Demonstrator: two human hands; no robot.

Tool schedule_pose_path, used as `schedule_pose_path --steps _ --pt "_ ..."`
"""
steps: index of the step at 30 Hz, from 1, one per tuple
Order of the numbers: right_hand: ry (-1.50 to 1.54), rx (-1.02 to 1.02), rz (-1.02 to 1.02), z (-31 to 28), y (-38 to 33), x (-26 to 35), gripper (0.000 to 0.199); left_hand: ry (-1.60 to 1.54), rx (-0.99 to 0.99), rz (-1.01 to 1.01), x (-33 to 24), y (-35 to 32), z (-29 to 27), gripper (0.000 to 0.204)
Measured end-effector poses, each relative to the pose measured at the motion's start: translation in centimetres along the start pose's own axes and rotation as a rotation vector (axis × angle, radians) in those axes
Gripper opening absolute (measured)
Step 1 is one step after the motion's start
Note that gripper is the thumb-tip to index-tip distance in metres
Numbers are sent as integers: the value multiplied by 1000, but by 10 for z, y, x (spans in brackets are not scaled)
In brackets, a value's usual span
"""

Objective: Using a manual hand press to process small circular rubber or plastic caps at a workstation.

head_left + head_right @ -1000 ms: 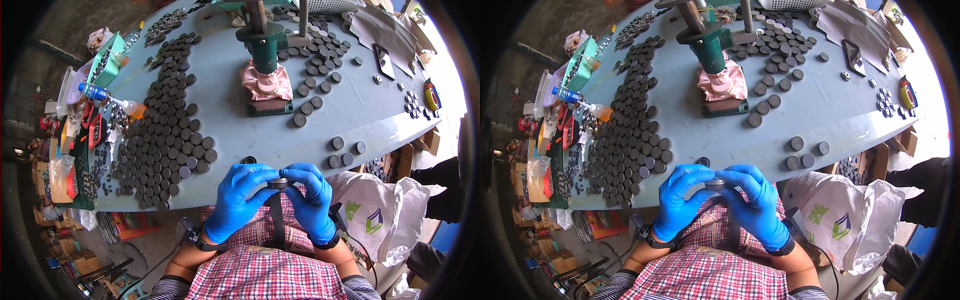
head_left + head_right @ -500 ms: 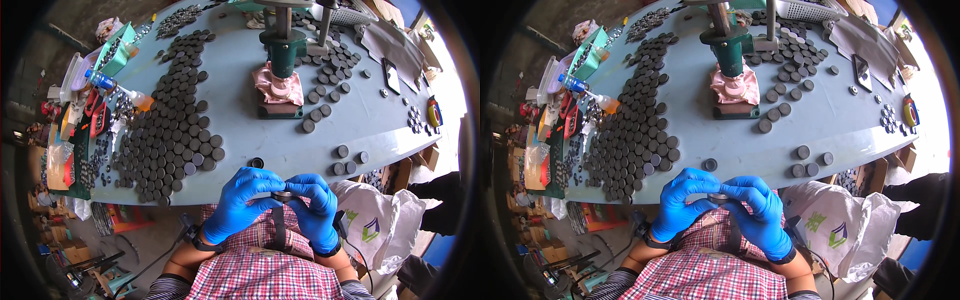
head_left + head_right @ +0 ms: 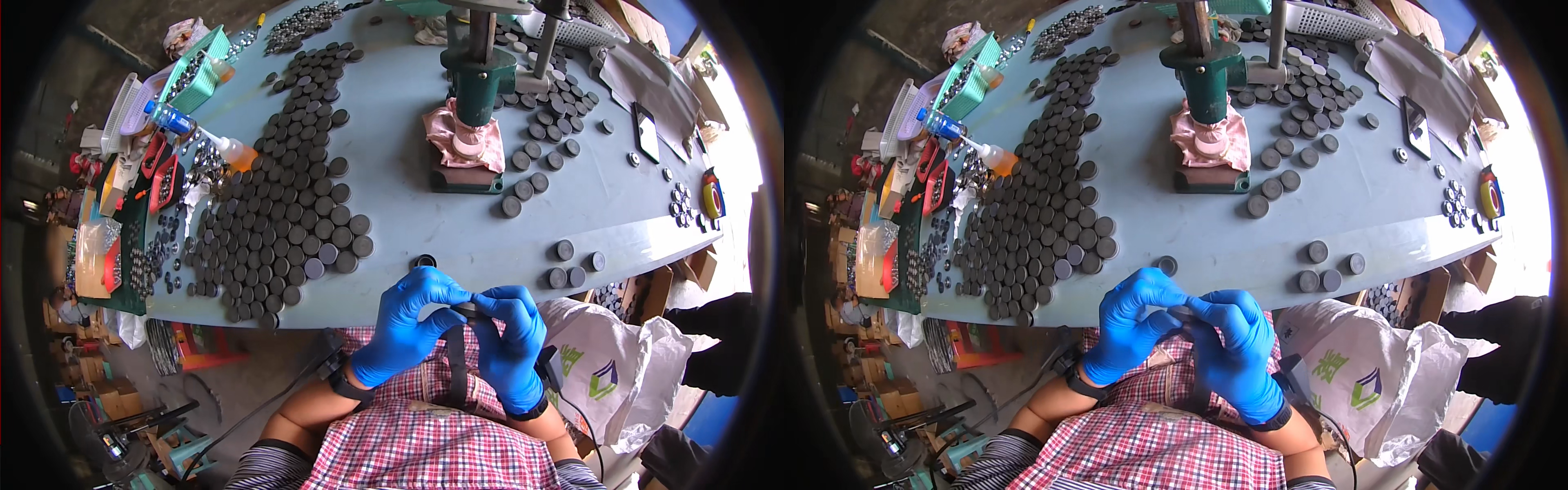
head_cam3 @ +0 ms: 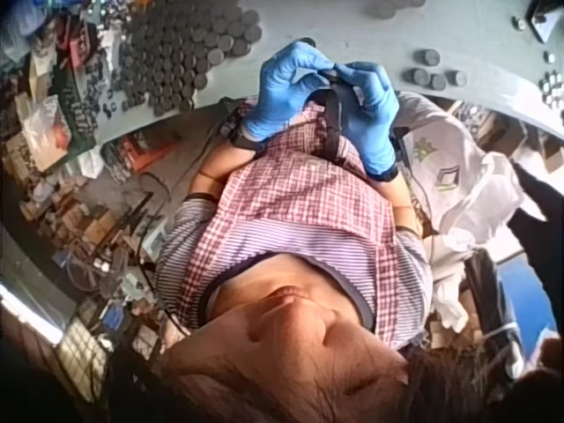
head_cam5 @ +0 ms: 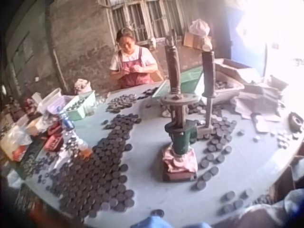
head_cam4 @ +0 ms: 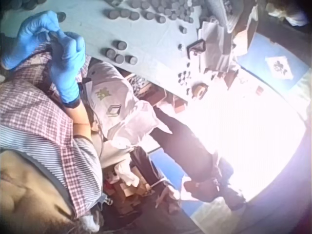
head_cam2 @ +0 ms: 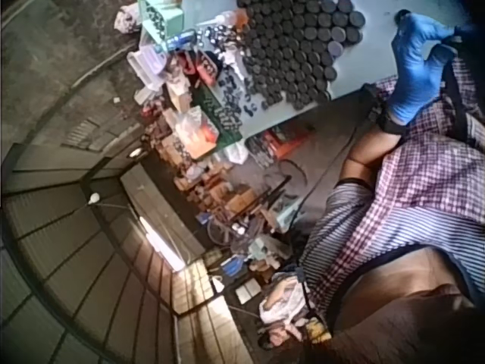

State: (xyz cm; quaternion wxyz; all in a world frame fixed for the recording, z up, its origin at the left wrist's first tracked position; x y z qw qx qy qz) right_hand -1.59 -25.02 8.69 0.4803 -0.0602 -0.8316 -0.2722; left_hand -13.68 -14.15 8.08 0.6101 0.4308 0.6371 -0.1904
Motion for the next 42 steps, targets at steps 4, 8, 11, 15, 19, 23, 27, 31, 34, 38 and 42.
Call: schedule_pose_path --steps 4,8,11,15,19,23,27,31,34,38,42 --pt "145 27 48 -2 2 -5 33 26 -27 1 3 -4 1 24" --pt "291 49 90 -4 -1 -10 31 104 28 61 -7 -1 -5 29" --pt "295 47 64 -6 -1 -7 29 128 65 93 -15 -1 -8 30" --pt "249 79 56 -7 4 0 30 184 42 102 -19 -2 -10 28" --pt "55 102 -4 -7 6 12 30 224 45 140 -20 -5 -10 24" --pt "36 -38 96 12 0 -3 31 78 -45 33 -5 -7 3 12" --pt "379 67 225 18 -4 -27 26 70 -58 -78 10 -15 2 14" --pt "700 25 349 20 -9 -30 26 171 -46 -39 -3 -11 0 27" --pt "595 33 253 14 -6 -25 28 204 -38 -28 -9 -11 -3 27" --pt "191 110 51 5 3 -7 33 277 12 51 -14 -11 -10 25" --pt "-77 -13 21 14 -7 9 30 21 -58 -25 -13 -11 -1 16"
Point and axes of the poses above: each hand's wrist, its own y-axis towards the middle knuckle, its own z-axis out of the palm, x = y × z, the point moved 2 cm from there along y, towards the middle knuckle, and after that the axes turned 7 degrees about x, right-handed, at the moved point
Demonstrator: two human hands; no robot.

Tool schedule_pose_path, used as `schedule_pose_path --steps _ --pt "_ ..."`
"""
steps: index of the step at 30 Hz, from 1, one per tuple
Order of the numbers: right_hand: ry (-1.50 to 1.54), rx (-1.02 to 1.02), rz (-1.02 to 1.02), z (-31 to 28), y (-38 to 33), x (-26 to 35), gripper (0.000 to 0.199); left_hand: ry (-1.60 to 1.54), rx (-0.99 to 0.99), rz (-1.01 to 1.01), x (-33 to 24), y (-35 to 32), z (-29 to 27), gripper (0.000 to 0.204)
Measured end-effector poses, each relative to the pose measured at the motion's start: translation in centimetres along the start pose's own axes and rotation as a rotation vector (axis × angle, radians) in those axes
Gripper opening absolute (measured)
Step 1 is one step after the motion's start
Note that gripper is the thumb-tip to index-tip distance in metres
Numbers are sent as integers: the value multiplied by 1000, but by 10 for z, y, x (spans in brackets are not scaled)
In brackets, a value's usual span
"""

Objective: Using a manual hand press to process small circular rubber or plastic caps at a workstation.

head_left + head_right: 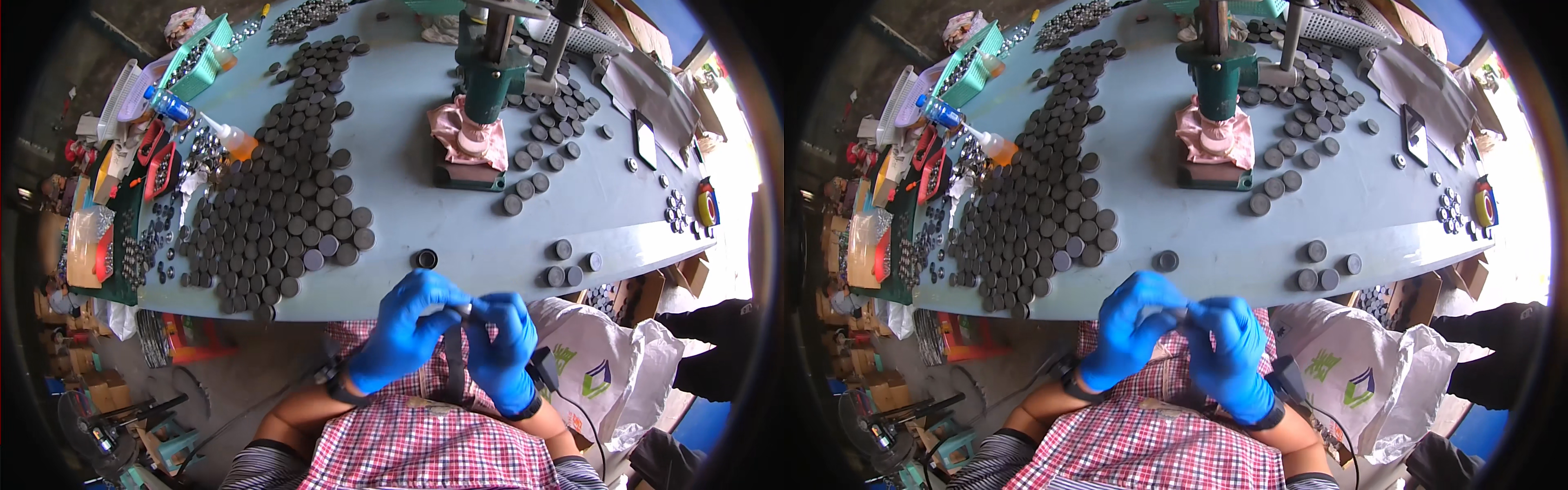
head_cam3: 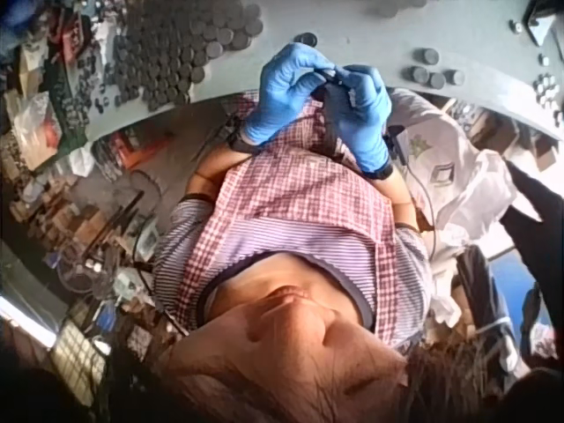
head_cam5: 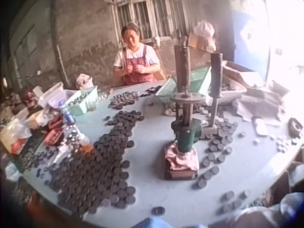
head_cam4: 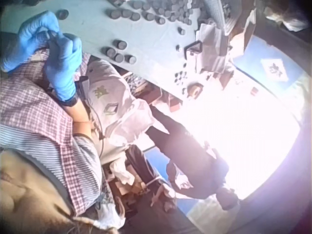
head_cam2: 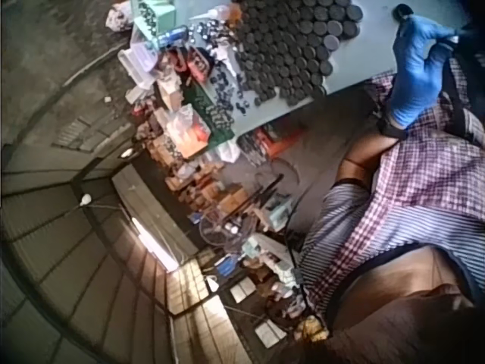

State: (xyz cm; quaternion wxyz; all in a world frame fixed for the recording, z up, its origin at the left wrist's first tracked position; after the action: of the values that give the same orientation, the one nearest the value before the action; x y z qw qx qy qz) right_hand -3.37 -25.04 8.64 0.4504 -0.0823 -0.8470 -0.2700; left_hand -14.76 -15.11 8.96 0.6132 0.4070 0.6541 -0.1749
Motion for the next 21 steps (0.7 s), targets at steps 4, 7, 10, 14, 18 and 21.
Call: schedule_pose_path --steps 4,7,10,14,18,21 --pt "353 67 238 12 -6 -39 24 -64 -1 -144 29 -3 6 15" --pt "1063 121 707 10 -3 -44 18 -53 115 -181 22 4 -1 26" --pt "1397 195 743 4 8 -32 22 130 187 -89 7 9 -6 51" --pt "1522 263 672 3 9 -29 21 241 156 -29 0 7 -2 51" --pt "1565 236 682 2 6 -26 22 383 90 64 -5 6 -1 52" --pt "1546 219 692 4 5 -26 23 433 68 105 -5 3 1 51"
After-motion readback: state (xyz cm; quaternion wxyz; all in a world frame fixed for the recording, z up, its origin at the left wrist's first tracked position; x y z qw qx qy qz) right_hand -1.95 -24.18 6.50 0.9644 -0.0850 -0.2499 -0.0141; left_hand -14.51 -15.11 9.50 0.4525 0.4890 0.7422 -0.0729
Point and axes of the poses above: each hand's wrist, its own y-axis towards the middle knuckle, its own z-axis out of the palm, x = y × z, the point moved 2 cm from there along y, towards the middle knuckle, and after that the axes turned 7 degrees about x, right-handed, at the moved point
